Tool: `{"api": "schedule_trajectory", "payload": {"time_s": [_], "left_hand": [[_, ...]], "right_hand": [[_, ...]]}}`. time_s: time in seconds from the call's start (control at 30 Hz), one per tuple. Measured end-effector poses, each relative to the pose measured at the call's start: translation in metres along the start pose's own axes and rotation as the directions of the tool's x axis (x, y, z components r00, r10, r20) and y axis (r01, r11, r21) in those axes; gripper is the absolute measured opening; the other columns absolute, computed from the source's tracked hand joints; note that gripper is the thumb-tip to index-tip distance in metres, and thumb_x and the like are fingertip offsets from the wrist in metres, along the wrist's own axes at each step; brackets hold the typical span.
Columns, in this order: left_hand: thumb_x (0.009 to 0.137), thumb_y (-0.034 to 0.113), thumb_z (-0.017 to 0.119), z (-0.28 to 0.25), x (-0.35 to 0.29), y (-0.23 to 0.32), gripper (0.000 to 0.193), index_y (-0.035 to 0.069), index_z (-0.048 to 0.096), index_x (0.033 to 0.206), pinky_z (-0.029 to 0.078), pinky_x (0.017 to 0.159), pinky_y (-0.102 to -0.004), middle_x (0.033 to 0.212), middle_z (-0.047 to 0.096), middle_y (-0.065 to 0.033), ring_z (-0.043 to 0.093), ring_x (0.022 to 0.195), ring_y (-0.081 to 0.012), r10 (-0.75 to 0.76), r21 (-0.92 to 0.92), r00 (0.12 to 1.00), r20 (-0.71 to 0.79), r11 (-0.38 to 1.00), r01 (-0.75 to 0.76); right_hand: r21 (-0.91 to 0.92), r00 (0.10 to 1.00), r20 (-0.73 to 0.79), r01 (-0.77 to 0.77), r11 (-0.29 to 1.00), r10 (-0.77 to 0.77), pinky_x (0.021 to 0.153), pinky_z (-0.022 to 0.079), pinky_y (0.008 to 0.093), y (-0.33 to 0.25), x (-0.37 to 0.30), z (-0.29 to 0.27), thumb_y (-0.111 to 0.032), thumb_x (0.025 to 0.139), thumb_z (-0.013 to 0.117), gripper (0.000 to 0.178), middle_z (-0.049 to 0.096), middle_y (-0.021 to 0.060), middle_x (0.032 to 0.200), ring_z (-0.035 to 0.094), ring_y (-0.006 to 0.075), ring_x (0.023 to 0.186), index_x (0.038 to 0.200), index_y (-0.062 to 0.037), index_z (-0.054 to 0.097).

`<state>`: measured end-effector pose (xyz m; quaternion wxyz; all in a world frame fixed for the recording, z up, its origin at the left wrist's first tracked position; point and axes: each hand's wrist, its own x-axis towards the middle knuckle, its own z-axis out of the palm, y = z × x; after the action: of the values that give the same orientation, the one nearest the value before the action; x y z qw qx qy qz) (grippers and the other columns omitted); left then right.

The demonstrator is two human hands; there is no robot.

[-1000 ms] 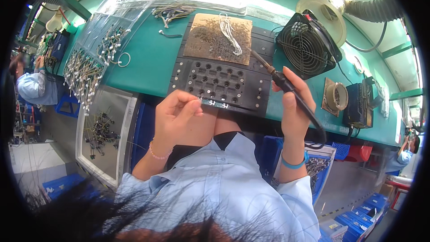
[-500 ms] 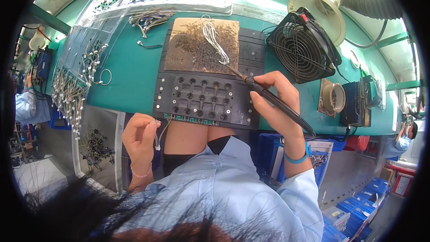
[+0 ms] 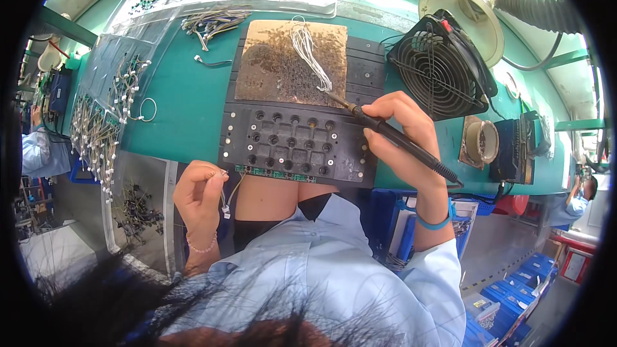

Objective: The person attaches wire harnesses to circuit boards secured in a fixture by soldering them with a soldering iron, then picks up another circuit board from a tray.

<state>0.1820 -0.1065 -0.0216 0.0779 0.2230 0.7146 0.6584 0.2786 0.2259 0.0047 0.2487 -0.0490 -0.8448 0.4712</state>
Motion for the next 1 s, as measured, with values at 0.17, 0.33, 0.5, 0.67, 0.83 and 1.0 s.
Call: {"api": "schedule_trajectory", "payload": {"time_s": [0.17, 0.33, 0.5, 0.67, 0.83, 1.0], "left_hand": [[0.084, -0.004, 0.071, -0.001, -0.003, -0.003, 0.009, 0.001, 0.066, 0.089, 0.047, 0.073, -0.0265, 0.088, 0.069, -0.0084, 0.059, 0.078, -0.017, 0.0, 0.007, 1.0, -0.021, 1.0, 0.0], [0.085, -0.005, 0.071, -0.001, -0.004, -0.004, 0.009, 0.001, 0.066, 0.09, 0.047, 0.073, -0.0263, 0.089, 0.069, -0.0083, 0.059, 0.078, -0.0167, -0.03, 0.0, 0.999, -0.033, 1.0, 0.03], [0.085, -0.005, 0.07, -0.005, -0.009, -0.006, 0.009, 0.001, 0.066, 0.09, 0.047, 0.073, -0.0261, 0.09, 0.069, -0.0083, 0.058, 0.077, -0.0165, -0.025, 0.031, 0.999, -0.043, 0.999, 0.026], [0.086, -0.006, 0.07, -0.003, -0.008, -0.007, 0.009, 0.001, 0.066, 0.09, 0.047, 0.073, -0.0258, 0.09, 0.068, -0.0083, 0.058, 0.078, -0.0163, 0.008, 0.019, 0.999, -0.039, 1.0, -0.007], [0.086, -0.005, 0.07, -0.002, -0.009, -0.002, 0.009, 0.002, 0.066, 0.089, 0.047, 0.073, -0.0257, 0.089, 0.068, -0.0074, 0.058, 0.078, -0.0161, -0.02, 0.016, 0.998, -0.057, 1.0, 0.021], [0.083, -0.002, 0.073, -0.005, -0.009, 0.005, 0.01, 0.004, 0.067, 0.088, 0.048, 0.08, -0.03, 0.092, 0.07, -0.0066, 0.061, 0.081, -0.0187, 0.107, 0.241, 0.994, 0.001, 0.965, -0.104]], "right_hand": [[0.077, 0.997, 0.009, -0.074, 0.994, 0.073, 0.072, 0.048, 0.0252, 0.0, 0.004, -0.004, 0.004, 0.074, 0.07, 0.025, 0.069, 0.0071, 0.096, 0.06, 0.0147, 0.081, 0.099, 0.0019, 0.071], [0.133, 0.962, -0.028, -0.265, 0.955, 0.271, 0.071, 0.044, 0.0209, -0.01, 0.0, -0.003, 0.005, 0.079, 0.07, 0.027, 0.066, 0.0069, 0.097, 0.057, 0.0121, 0.08, 0.106, 0.0014, 0.069], [0.171, 0.977, -0.056, -0.194, 0.966, 0.206, 0.069, 0.043, 0.0196, -0.015, -0.003, -0.004, 0.004, 0.081, 0.07, 0.027, 0.067, 0.0052, 0.096, 0.055, 0.0097, 0.077, 0.108, 0.0017, 0.068], [0.09, 0.978, -0.041, -0.2, 0.976, 0.205, 0.069, 0.042, 0.0193, -0.012, -0.004, -0.002, 0.003, 0.082, 0.07, 0.027, 0.068, 0.0051, 0.095, 0.054, 0.0094, 0.077, 0.109, 0.0019, 0.068], [0.116, 0.974, -0.069, -0.209, 0.971, 0.218, 0.068, 0.045, 0.0203, -0.011, -0.003, -0.003, 0.003, 0.08, 0.07, 0.027, 0.07, 0.0057, 0.089, 0.056, 0.009, 0.073, 0.107, 0.0023, 0.07], [0.213, 0.935, -0.129, -0.298, 0.93, 0.329, 0.072, 0.043, 0.0212, -0.014, -0.013, -0.004, -0.005, 0.083, 0.072, 0.024, 0.067, 0.0078, 0.094, 0.055, 0.0114, 0.078, 0.106, 0.0009, 0.066]]}}
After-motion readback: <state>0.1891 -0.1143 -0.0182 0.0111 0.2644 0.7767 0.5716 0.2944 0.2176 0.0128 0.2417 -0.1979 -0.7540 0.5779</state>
